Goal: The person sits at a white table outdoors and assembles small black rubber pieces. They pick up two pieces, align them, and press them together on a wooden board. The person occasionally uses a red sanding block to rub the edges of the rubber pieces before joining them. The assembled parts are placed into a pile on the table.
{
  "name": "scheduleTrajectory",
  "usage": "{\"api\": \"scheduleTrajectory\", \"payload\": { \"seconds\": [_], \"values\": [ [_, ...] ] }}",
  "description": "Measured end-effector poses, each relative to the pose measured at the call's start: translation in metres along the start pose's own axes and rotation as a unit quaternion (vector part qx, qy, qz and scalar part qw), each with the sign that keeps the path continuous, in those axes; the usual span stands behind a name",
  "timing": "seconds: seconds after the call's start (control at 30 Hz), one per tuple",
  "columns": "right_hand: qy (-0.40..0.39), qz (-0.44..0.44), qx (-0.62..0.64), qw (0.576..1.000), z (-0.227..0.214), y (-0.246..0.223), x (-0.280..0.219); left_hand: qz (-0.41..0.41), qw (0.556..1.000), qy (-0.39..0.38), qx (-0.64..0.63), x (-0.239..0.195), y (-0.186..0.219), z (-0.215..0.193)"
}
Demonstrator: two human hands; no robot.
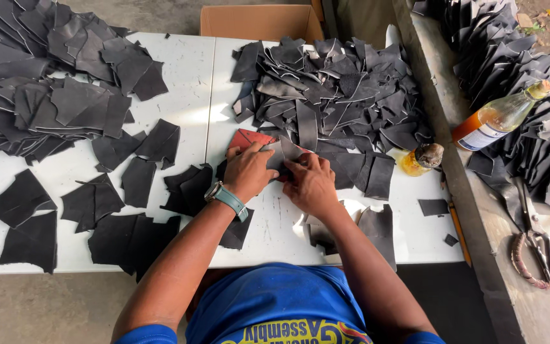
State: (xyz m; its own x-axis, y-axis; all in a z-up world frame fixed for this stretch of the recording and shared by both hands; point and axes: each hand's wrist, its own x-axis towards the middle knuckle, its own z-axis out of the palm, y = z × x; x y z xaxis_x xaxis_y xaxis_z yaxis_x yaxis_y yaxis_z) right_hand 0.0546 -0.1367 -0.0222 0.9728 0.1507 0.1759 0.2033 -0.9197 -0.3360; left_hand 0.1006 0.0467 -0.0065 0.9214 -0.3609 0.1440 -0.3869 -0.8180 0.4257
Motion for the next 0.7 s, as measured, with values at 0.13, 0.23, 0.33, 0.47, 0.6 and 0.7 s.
{"api": "scheduleTrajectory", "payload": {
  "seconds": [0.13,0.23,0.33,0.47,0.6,0.7],
  "values": [
    [-0.035,0.044,0.027,0.998,-0.001,0.007,0.004,0.005,1.000,-0.009,-0.009,0.000,0.000,-0.001],
    [-0.053,0.045,0.013,0.997,0.000,0.000,0.012,0.003,1.000,0.001,0.000,-0.002,0.000,-0.001],
    [-0.066,0.038,0.012,0.997,-0.010,-0.002,0.013,-0.013,1.000,-0.010,0.004,-0.002,0.005,-0.004],
    [-0.071,0.056,0.000,0.996,-0.009,-0.005,0.014,0.007,1.000,-0.001,0.000,-0.002,0.002,0.000],
    [-0.032,-0.042,0.008,0.999,0.001,0.005,-0.003,-0.004,1.000,0.005,-0.012,-0.004,0.000,-0.002],
    [0.011,-0.151,0.089,0.984,-0.004,0.034,-0.016,-0.008,0.987,0.068,-0.147,-0.007,0.002,-0.002]
  ]
}}
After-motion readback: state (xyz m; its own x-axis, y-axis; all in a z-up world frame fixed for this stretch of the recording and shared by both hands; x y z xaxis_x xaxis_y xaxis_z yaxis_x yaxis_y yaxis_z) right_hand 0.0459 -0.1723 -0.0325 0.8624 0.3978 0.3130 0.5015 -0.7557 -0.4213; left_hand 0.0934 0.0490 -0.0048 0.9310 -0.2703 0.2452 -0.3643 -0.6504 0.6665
